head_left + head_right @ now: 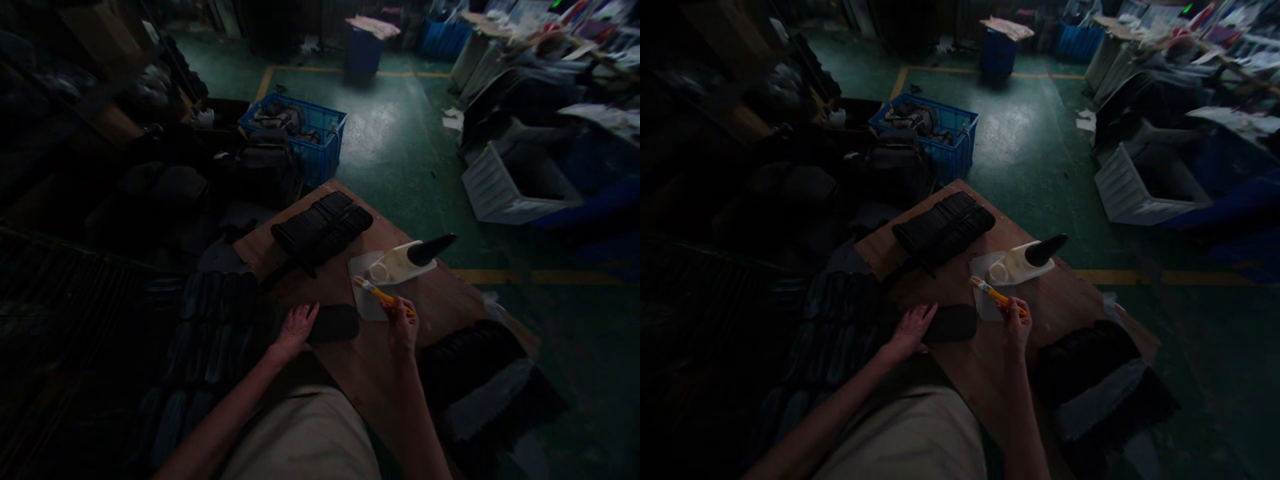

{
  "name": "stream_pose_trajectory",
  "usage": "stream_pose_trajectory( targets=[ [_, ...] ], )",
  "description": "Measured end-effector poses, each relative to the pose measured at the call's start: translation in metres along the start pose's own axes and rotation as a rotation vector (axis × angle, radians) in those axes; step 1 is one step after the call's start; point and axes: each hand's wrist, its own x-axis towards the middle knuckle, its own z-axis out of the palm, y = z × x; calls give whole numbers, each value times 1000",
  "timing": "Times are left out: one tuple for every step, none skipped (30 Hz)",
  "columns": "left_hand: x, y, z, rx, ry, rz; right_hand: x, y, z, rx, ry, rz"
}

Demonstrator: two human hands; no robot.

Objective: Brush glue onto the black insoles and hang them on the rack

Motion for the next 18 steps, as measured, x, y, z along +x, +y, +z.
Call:
stream_pose_trajectory(
  targets=[
    [3,1,-1,30,-21,-2,3,-9,-3,-23,28,-41],
    [5,1,-2,46,-33,-4,6,-19,-6,-69,55,-97],
    [7,2,-2,52,-39,-5,9,-28,-9,-145,72,-163],
    [7,2,-2,51,-45,-8,11,-36,-10,-247,74,-235],
    [7,3,-2,47,-51,-15,13,-42,-11,-367,56,-307],
    [6,3,-1,40,-57,-27,15,-48,-11,-494,18,-376],
    [5,4,-1,32,-61,-40,17,-51,-10,-612,-33,-443],
    [4,5,-1,21,-60,-50,19,-54,-9,-708,-90,-506],
    [3,5,-1,10,-58,-59,21,-54,-7,-789,-149,-572],
    [2,6,0,-2,-54,-68,24,-53,-4,-860,-204,-636],
    [0,6,0,-15,-48,-74,26,-51,-2,-922,-255,-689],
    [-1,7,0,-28,-42,-78,29,-49,1,-976,-299,-728],
    [-2,6,0,-44,-37,-81,32,-45,3,-1029,-335,-748],
    [-4,6,0,-61,-37,-85,35,-42,5,-1079,-362,-755],
    [-6,5,0,-82,-36,-88,38,-40,7,-1125,-378,-756],
    [-8,4,1,-105,-29,-89,40,-37,8,-1164,-387,-755],
    [-10,2,2,-132,-12,-89,42,-36,8,-1194,-393,-755],
    [-13,0,4,-160,18,-88,43,-35,8,-1214,-400,-753]
  ],
)
